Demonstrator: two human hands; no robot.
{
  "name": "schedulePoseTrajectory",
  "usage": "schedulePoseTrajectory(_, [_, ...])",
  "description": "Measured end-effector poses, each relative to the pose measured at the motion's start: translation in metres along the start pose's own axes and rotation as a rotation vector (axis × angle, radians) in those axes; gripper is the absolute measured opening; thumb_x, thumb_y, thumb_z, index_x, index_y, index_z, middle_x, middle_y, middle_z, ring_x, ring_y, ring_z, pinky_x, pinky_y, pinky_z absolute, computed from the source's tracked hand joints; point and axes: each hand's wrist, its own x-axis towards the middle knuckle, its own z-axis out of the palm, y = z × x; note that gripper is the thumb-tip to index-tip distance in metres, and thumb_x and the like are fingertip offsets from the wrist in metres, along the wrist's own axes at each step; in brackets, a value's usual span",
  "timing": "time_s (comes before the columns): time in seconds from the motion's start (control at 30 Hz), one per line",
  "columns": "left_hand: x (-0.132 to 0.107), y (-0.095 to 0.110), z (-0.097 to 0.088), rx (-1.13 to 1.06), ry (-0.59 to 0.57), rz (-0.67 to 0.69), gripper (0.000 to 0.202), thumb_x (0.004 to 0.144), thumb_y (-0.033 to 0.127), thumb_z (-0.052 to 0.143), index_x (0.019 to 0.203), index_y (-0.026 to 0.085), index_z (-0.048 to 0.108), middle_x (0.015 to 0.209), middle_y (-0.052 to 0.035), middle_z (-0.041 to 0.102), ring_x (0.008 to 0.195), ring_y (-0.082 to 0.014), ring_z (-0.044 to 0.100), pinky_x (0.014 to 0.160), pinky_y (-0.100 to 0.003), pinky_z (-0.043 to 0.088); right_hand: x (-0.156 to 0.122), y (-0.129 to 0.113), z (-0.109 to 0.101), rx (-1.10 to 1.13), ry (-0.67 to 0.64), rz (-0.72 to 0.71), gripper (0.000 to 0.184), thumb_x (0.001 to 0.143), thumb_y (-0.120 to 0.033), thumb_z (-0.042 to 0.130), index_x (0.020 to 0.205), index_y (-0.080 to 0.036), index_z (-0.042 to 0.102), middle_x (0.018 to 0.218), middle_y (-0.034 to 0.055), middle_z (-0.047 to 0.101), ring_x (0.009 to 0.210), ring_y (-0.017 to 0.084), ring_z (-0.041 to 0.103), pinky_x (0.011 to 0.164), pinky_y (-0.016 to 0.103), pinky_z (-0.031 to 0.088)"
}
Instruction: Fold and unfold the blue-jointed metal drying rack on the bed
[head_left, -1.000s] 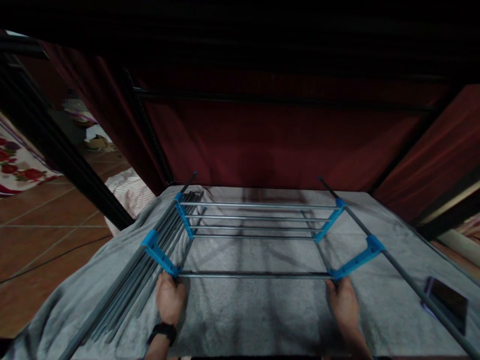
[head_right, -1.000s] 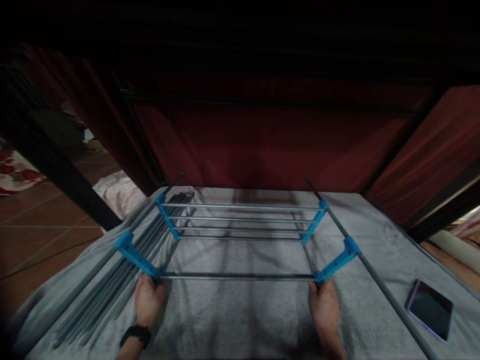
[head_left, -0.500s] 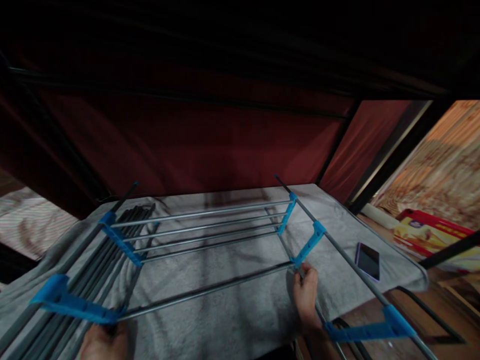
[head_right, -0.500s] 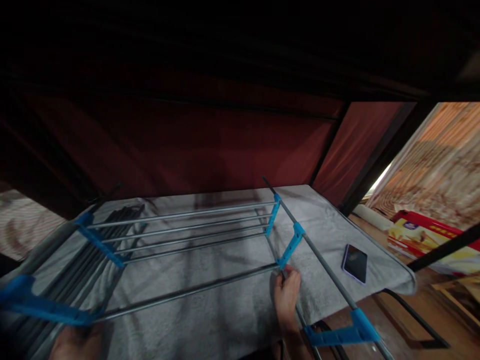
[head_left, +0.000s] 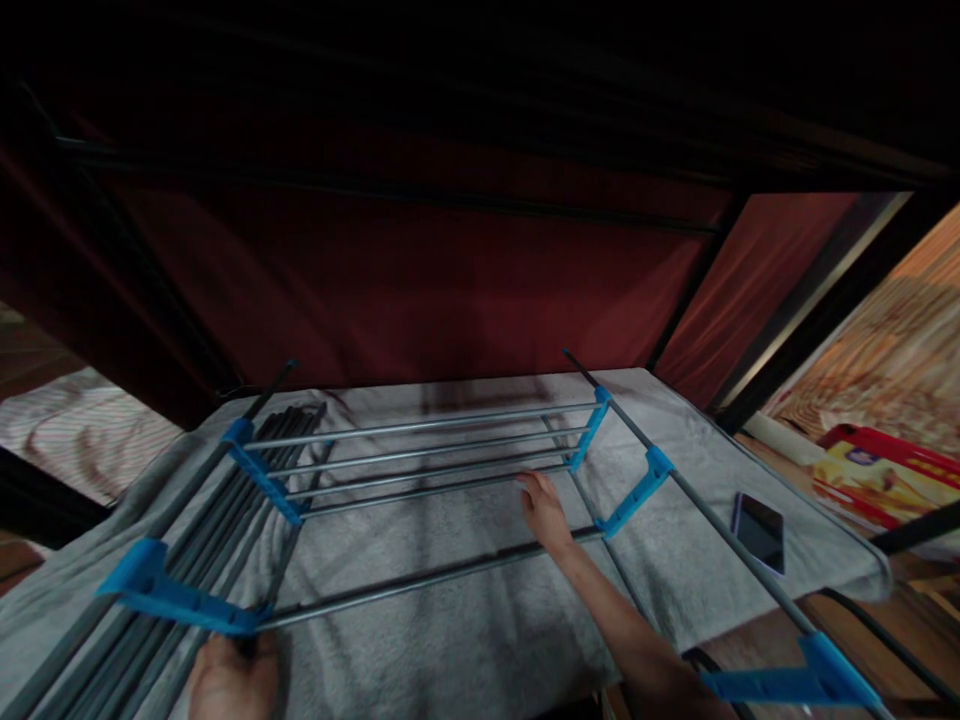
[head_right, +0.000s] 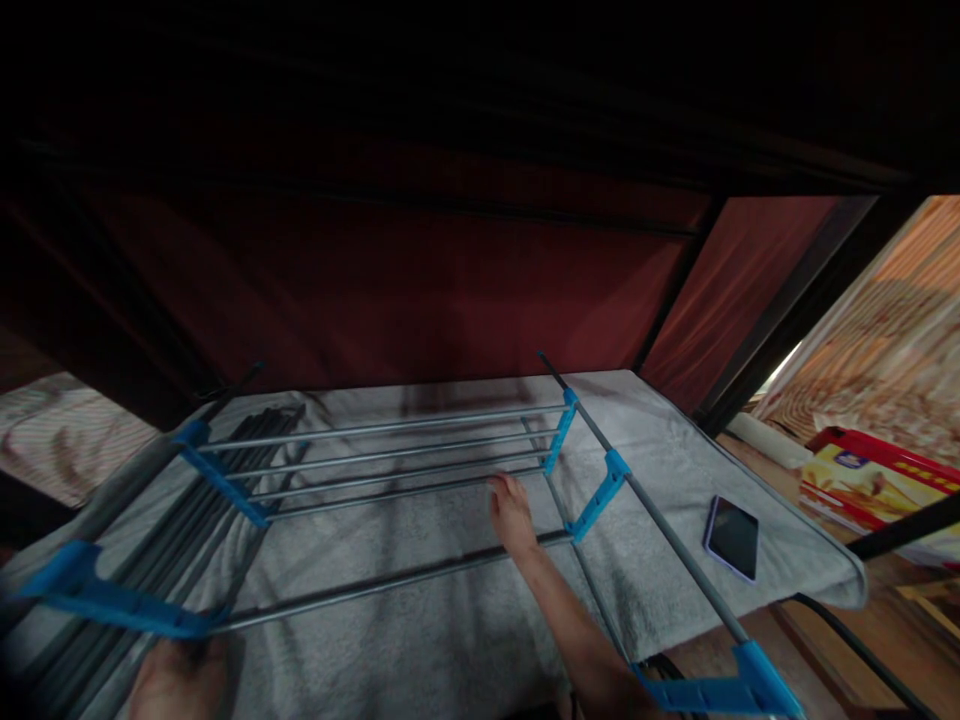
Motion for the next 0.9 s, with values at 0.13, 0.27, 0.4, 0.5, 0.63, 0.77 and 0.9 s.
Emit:
schedulePoseTrajectory(0.13, [-0.002,0.006,-0.004,0.002,-0.041,0.018,0.019,0.084,0.044,0.048,0.091,0.026,0.051,0.084,-0.0074,0.059,0.082,-0.0313,0.061,0.072,-0.042,0.051,0.019,0.002,0.019,-0.057,-0.066,-0.011,0.044,0.093,-0.010,0.046,0.130,-0.020,0.067,0.132,0.0099,0.069,0.124,0.023,0.062,0.112,0.040,0.047])
schedulePoseTrajectory(0.27, [-0.008,0.018,-0.009,-0.051,-0.052,-0.024,0.017,0.085,0.041,0.047,0.091,0.025,0.050,0.086,-0.0074,0.060,0.082,-0.0302,0.061,0.075,-0.042,0.051,0.024,0.009,0.023,-0.093,-0.140,-0.026,0.042,0.096,-0.013,0.044,0.128,-0.018,0.071,0.127,0.0125,0.073,0.119,0.026,0.064,0.111,0.044,0.046])
schedulePoseTrajectory(0.4, [-0.012,0.028,-0.012,-0.102,-0.031,-0.048,0.018,0.084,0.036,0.047,0.095,0.023,0.052,0.091,-0.0093,0.062,0.087,-0.0308,0.063,0.081,-0.044,0.054,0.026,0.016,0.023,-0.100,-0.190,-0.063,0.043,0.096,-0.012,0.041,0.124,-0.019,0.074,0.122,0.0122,0.076,0.118,0.026,0.066,0.112,0.045,0.044])
schedulePoseTrajectory(0.5, [-0.014,0.029,-0.013,-0.108,-0.044,-0.064,0.021,0.086,0.033,0.047,0.103,0.022,0.054,0.100,-0.0113,0.066,0.093,-0.0311,0.066,0.086,-0.044,0.055,0.027,0.019,0.024,-0.104,-0.198,-0.077,0.046,0.095,-0.012,0.039,0.125,-0.019,0.074,0.122,0.0121,0.076,0.118,0.026,0.067,0.114,0.045,0.044])
schedulePoseTrajectory(0.63, [-0.017,0.028,-0.013,-0.145,-0.040,-0.074,0.025,0.088,0.031,0.048,0.109,0.021,0.057,0.105,-0.0126,0.069,0.100,-0.0321,0.068,0.093,-0.046,0.056,0.014,0.026,0.021,-0.070,-0.101,-0.102,0.047,0.095,-0.019,0.040,0.130,-0.018,0.070,0.132,0.0136,0.072,0.124,0.027,0.065,0.112,0.047,0.049])
schedulePoseTrajectory(0.77, [-0.018,0.028,-0.011,-0.163,-0.019,-0.084,0.030,0.085,0.030,0.051,0.112,0.020,0.060,0.108,-0.0131,0.071,0.107,-0.0334,0.068,0.099,-0.049,0.055,-0.033,0.045,0.001,0.021,0.057,-0.098,0.043,0.097,-0.030,0.039,0.127,-0.019,0.068,0.135,0.0148,0.069,0.124,0.029,0.065,0.107,0.049,0.052])
schedulePoseTrajectory(0.9, [-0.019,0.028,-0.009,-0.167,-0.011,-0.096,0.036,0.082,0.025,0.050,0.117,0.018,0.060,0.117,-0.0149,0.070,0.116,-0.0338,0.066,0.106,-0.050,0.053,-0.094,0.080,-0.035,0.015,0.139,0.113,0.039,0.091,-0.042,0.046,0.114,-0.020,0.068,0.114,0.0163,0.073,0.111,0.036,0.069,0.099,0.055,0.054])
